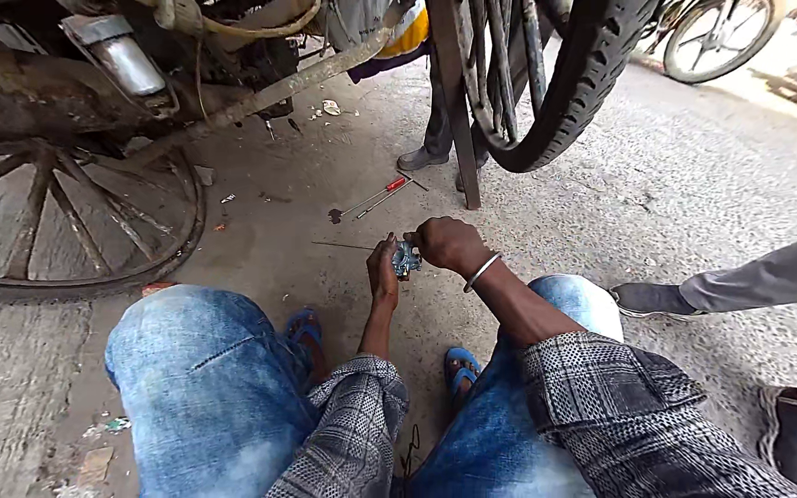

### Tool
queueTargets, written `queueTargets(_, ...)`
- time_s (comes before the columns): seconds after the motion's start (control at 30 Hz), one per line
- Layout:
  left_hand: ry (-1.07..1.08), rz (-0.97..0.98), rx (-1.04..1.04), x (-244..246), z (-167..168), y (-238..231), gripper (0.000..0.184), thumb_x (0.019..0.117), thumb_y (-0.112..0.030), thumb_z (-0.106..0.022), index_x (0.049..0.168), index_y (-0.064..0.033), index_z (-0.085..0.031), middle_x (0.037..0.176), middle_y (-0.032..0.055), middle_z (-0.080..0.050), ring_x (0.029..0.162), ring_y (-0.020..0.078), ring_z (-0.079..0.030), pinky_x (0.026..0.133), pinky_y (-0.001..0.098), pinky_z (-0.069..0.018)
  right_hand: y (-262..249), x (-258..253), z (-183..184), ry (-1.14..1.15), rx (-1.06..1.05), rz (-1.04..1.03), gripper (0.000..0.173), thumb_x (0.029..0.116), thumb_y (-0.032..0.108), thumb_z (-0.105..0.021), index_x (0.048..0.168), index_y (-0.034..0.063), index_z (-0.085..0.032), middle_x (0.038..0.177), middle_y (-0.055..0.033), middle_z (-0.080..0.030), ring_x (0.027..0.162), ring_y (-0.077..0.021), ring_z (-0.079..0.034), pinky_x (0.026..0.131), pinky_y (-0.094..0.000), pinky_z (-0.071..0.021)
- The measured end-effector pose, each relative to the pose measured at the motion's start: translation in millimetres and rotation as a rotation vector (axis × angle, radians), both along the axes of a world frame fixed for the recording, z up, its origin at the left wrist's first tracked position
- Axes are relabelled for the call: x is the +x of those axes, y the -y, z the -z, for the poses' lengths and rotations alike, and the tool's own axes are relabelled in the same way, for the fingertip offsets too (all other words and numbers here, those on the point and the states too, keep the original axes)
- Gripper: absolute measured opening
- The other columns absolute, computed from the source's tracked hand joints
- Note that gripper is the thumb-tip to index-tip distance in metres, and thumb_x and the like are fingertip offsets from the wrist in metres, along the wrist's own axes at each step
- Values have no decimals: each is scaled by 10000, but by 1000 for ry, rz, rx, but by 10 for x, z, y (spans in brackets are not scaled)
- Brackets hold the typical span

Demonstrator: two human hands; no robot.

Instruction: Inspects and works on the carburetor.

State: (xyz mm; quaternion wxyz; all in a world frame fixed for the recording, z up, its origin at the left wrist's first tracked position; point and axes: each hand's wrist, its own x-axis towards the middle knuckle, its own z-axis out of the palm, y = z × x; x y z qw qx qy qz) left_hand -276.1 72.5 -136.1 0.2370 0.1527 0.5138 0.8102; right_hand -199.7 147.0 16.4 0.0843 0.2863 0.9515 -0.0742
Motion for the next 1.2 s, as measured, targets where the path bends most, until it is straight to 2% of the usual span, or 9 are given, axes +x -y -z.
queueTargets(0.13,-14,-5,-4,32,-22,20,441,1085,-412,-435,973,-59,-673,795,69,-676,542,127,-581,461,275,-489,-32,-10,64,-15,-20,-125,354,1056,335,-521,869,71,-668,859,-160,-668,872,-368,-685,674,-577,-528)
queueTargets(0.27,69,6,8,27,-47,13,476,1088,-452,-416,1046,-56,-675,816,81,-663,563,148,-585,476,286,-497,1,-35,209,-215,18,-218,82,895,112,-693,892,35,-719,907,-175,-687,936,-366,-679,813,-545,-545)
queueTargets(0.4,176,61,42,3,-158,-9,525,1087,-521,-370,1093,-84,-662,828,69,-660,583,146,-585,490,291,-491,-33,-63,175,-423,-30,-306,68,869,46,-702,912,41,-755,934,-162,-698,971,-342,-659,905,-499,-505)
queueTargets(0.5,132,82,38,-51,-208,12,536,1094,-523,-344,1133,-87,-654,860,67,-668,606,147,-598,505,297,-509,-37,-56,78,-351,-67,-183,349,1061,320,-519,1094,36,-719,973,-169,-721,958,-350,-706,853,-553,-549)
queueTargets(0.57,106,84,36,-62,-218,19,530,1098,-519,-338,1148,-95,-652,863,65,-668,590,147,-596,490,294,-511,-19,-38,108,-232,-9,-98,481,1086,447,-427,981,52,-680,915,-169,-686,909,-361,-697,750,-566,-542)
queueTargets(0.77,145,84,98,99,-216,12,563,1084,-553,-348,1113,-82,-656,863,80,-665,584,145,-584,477,281,-495,-64,90,174,-465,-151,-196,121,939,108,-660,972,32,-748,890,-149,-728,854,-323,-712,798,-549,-557)
queueTargets(0.9,53,76,-33,70,-208,129,597,1006,-700,-407,1196,-194,-662,933,35,-673,659,120,-605,545,277,-509,-26,-6,170,-377,-125,-47,395,1055,349,-554,823,60,-693,773,-146,-675,768,-339,-694,685,-564,-556)
queueTargets(1.1,175,46,79,21,-76,-6,543,1091,-522,-357,1118,-68,-653,878,93,-663,641,162,-607,537,301,-514,-41,-48,288,-440,-98,-224,46,909,49,-698,919,53,-743,912,-137,-695,943,-322,-675,862,-499,-550)
queueTargets(1.2,204,38,92,8,-130,29,538,1094,-509,-362,1119,-62,-661,862,104,-670,615,164,-608,511,290,-506,-82,-17,271,-518,-194,-231,127,976,118,-656,955,58,-766,895,-121,-708,872,-275,-690,825,-474,-555)
